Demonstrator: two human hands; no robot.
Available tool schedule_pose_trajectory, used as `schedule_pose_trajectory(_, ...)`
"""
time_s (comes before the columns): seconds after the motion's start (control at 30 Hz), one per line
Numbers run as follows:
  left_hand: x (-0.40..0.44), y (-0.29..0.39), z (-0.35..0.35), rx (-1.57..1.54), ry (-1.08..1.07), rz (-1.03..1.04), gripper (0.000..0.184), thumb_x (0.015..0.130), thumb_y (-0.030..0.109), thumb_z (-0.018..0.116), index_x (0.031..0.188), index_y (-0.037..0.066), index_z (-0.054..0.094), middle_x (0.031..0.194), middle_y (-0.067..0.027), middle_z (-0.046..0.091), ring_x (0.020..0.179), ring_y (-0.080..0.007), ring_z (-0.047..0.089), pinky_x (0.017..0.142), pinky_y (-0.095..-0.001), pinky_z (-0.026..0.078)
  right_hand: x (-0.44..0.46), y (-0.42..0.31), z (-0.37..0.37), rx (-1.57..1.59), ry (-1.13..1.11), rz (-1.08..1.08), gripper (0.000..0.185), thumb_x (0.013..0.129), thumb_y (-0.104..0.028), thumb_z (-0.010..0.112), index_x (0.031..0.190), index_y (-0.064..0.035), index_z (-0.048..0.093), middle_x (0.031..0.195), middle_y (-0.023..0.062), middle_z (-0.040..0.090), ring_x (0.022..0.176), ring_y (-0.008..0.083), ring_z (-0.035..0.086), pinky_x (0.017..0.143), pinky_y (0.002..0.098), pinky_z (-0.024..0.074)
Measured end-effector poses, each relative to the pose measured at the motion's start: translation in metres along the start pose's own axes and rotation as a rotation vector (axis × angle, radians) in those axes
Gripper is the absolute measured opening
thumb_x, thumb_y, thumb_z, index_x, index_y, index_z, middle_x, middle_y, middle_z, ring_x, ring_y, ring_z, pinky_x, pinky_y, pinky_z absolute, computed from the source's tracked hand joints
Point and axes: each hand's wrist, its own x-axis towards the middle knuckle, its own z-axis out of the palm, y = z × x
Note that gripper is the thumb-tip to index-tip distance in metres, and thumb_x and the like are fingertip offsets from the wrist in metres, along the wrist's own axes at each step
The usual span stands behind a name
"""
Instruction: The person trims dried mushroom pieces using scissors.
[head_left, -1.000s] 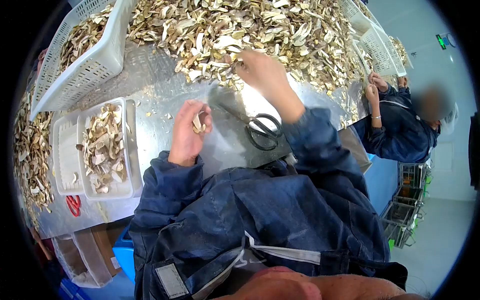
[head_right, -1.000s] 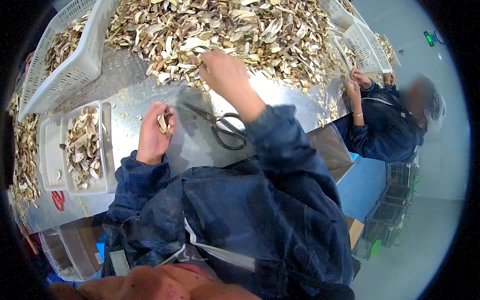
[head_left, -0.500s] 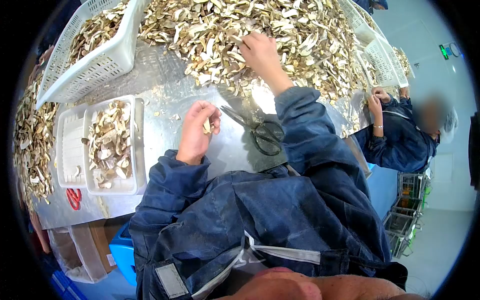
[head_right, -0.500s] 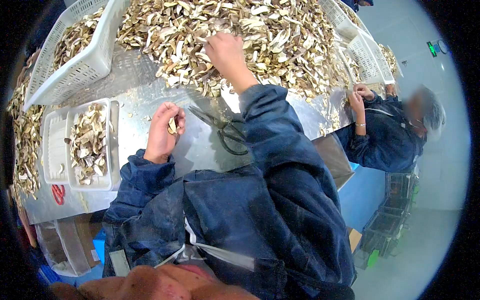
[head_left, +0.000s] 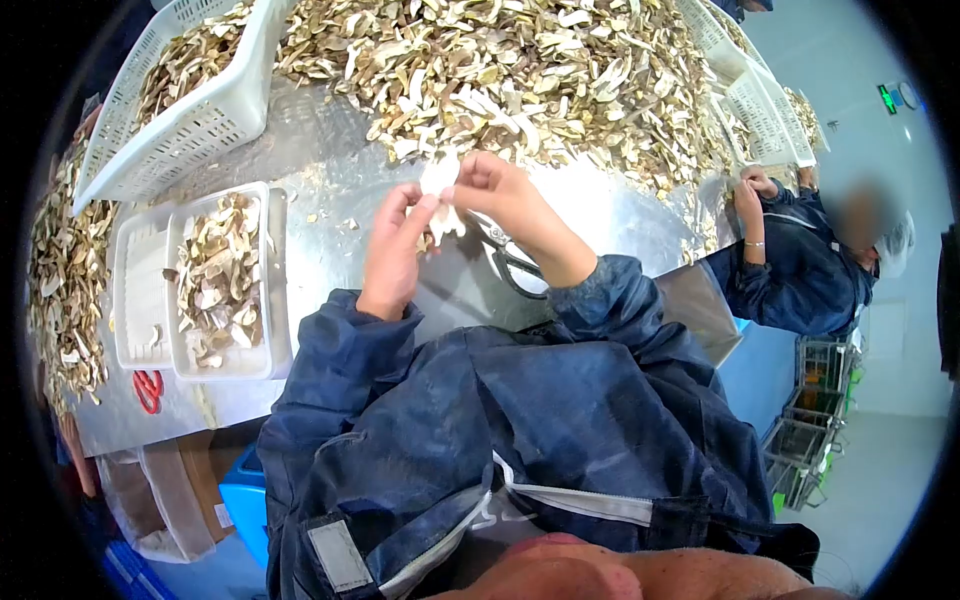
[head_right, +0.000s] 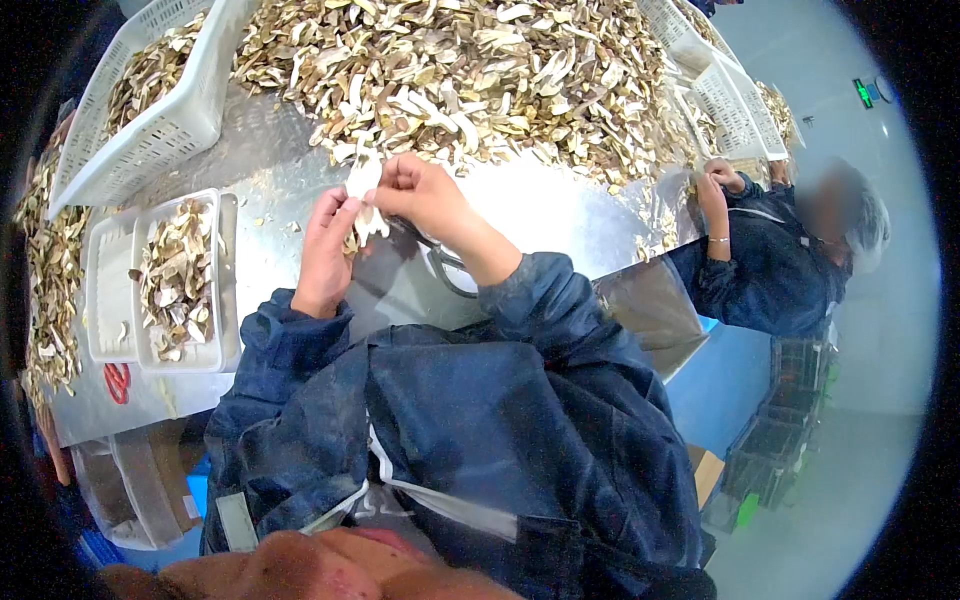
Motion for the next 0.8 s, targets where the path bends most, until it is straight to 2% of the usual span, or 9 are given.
schedule_pose_trajectory(0.07,-0.002,0.001,0.000,-0.001,-0.003,-0.007,0.019,0.099,0.026,0.063,0.106,0.009,0.059,0.094,0.0004,0.064,0.073,-0.0045,0.057,0.059,-0.0212,0.045,-0.008,0.013,0.007,0.067,-0.023,0.049,0.022,0.091,-0.017,0.074,0.096,-0.0013,0.059,0.083,0.0030,0.064,0.071,0.0092,0.059,0.063,0.0256,0.0465)
schedule_pose_trajectory(0.17,0.004,-0.007,-0.009,-0.043,0.010,0.048,0.013,0.099,0.021,0.063,0.102,0.009,0.059,0.088,-0.0010,0.066,0.070,-0.0066,0.059,0.057,-0.0216,0.045,-0.041,0.013,0.000,-0.253,0.106,-0.112,0.026,0.091,-0.020,0.073,0.105,-0.0012,0.061,0.086,0.0080,0.066,0.075,0.0192,0.064,0.067,0.0323,0.0503)
schedule_pose_trajectory(0.27,0.000,0.003,-0.007,0.008,0.032,0.016,0.016,0.100,0.021,0.060,0.108,0.006,0.059,0.091,-0.0052,0.068,0.070,-0.0090,0.060,0.057,-0.0222,0.046,-0.083,0.009,-0.032,-1.123,0.071,-0.103,0.040,0.087,-0.020,0.072,0.120,-0.0016,0.059,0.096,0.0129,0.064,0.090,0.0287,0.064,0.079,0.0376,0.0524)
schedule_pose_trajectory(0.37,-0.002,0.010,-0.004,-0.031,0.111,0.018,0.014,0.099,0.016,0.058,0.108,0.005,0.058,0.089,-0.0072,0.068,0.069,-0.0108,0.061,0.055,-0.0236,0.046,-0.109,0.027,-0.042,-1.215,0.070,-0.217,0.043,0.083,-0.014,0.069,0.124,-0.0049,0.058,0.096,0.0161,0.062,0.092,0.0356,0.062,0.081,0.0420,0.0520)
schedule_pose_trajectory(0.5,0.001,0.005,-0.010,-0.079,0.178,0.080,0.015,0.097,0.012,0.056,0.109,0.003,0.057,0.088,-0.0076,0.066,0.069,-0.0110,0.060,0.058,-0.0237,0.047,-0.101,0.031,-0.032,-1.288,0.074,-0.156,0.050,0.078,-0.006,0.064,0.128,-0.0095,0.056,0.096,0.0161,0.063,0.090,0.0378,0.063,0.080,0.0424,0.0525)
schedule_pose_trajectory(0.6,0.000,0.006,-0.013,-0.069,0.191,0.099,0.016,0.097,0.012,0.056,0.109,0.003,0.056,0.089,-0.0067,0.065,0.070,-0.0105,0.059,0.059,-0.0239,0.047,-0.091,0.025,-0.031,-1.176,0.006,-0.037,0.055,0.077,-0.004,0.065,0.132,-0.0100,0.055,0.092,0.0157,0.065,0.081,0.0334,0.065,0.076,0.0393,0.0529)
schedule_pose_trajectory(0.7,-0.002,0.009,-0.012,-0.030,0.208,0.079,0.016,0.096,0.012,0.056,0.109,0.003,0.056,0.090,-0.0060,0.065,0.071,-0.0101,0.057,0.059,-0.0244,0.046,-0.084,0.023,-0.046,-0.702,-0.024,0.194,0.054,0.083,-0.009,0.071,0.134,-0.0103,0.055,0.085,0.0084,0.066,0.074,0.0198,0.064,0.070,0.0323,0.0501)
schedule_pose_trajectory(0.8,-0.001,0.008,-0.010,-0.016,0.193,0.053,0.016,0.097,0.012,0.057,0.110,0.004,0.055,0.089,-0.0055,0.064,0.070,-0.0097,0.057,0.059,-0.0240,0.047,-0.089,0.023,-0.043,-0.509,0.035,0.198,0.053,0.087,-0.019,0.078,0.134,-0.0095,0.057,0.084,-0.0001,0.063,0.077,0.0084,0.058,0.068,0.0254,0.0452)
